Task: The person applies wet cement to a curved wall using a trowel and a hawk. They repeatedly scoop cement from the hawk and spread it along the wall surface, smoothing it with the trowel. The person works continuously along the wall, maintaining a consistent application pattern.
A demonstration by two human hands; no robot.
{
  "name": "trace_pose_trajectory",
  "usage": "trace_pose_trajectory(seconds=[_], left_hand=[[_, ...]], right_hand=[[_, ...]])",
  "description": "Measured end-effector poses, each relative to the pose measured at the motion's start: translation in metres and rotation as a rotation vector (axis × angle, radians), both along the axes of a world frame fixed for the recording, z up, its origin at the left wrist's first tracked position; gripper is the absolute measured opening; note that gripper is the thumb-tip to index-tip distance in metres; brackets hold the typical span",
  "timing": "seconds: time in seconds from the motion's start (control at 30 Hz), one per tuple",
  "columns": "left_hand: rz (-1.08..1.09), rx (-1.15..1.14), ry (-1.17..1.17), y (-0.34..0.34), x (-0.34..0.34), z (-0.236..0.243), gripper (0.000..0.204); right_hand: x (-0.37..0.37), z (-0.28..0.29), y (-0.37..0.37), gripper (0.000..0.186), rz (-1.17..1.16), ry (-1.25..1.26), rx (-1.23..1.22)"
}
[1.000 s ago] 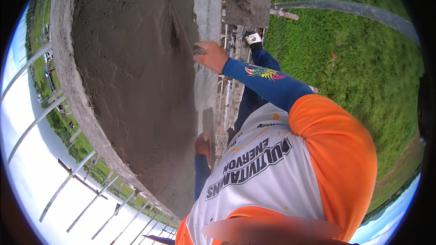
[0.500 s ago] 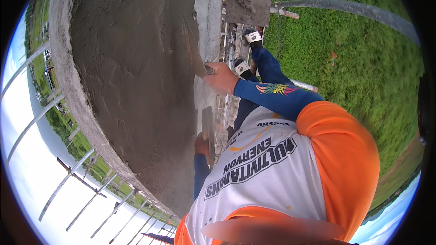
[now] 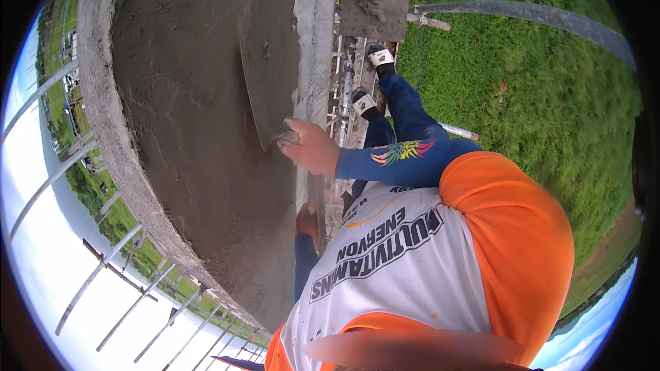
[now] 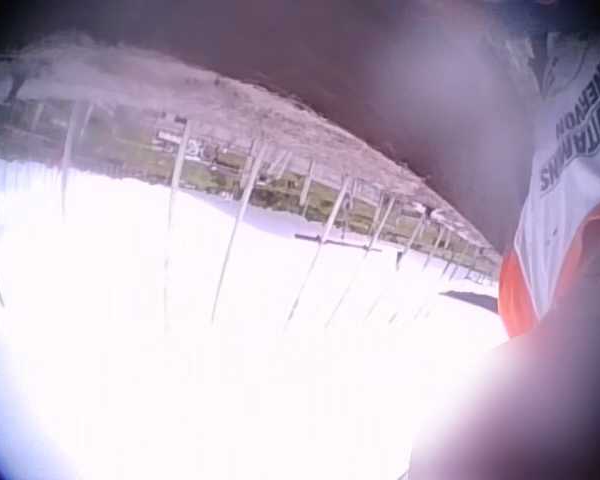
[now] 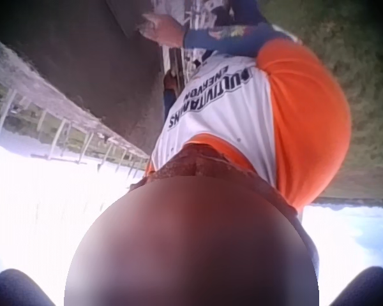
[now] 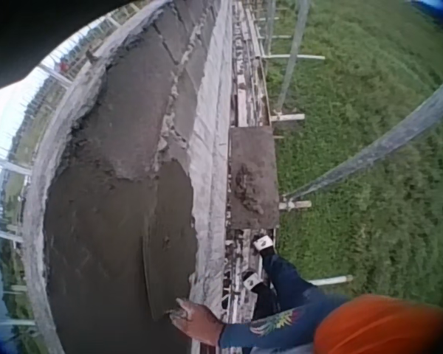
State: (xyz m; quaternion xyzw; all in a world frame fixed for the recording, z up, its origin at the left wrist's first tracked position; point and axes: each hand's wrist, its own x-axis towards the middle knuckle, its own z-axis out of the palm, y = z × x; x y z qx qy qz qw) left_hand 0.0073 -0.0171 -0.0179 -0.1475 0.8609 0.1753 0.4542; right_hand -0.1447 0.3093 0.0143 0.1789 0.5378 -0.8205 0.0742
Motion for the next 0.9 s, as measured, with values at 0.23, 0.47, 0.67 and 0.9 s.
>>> trace_pose_trajectory(seconds=[0.23,0.47,0.67,0.9], left_hand=[[0.042,-0.030,-0.029,0.007,0.003,0.011,0.042],[-0.026,-0.040,0.026,0.004,0.003,0.012,0.032],[-0.100,-0.092,-0.028,0.008,-0.009,0.009,0.037],[-0.034,-0.058,0.021,0.022,-0.017,0.015,0.036]], right_hand=[[-0.014,-0.054,0.014,0.051,0.001,0.048,0.535],[-0.073,-0.115,0.055,0.047,-0.158,0.110,0.687],[-0.150,-0.166,0.157,0.034,-0.175,0.272,0.710],[-0.205,-0.179,0.219,0.022,0.044,0.583,1.307]])
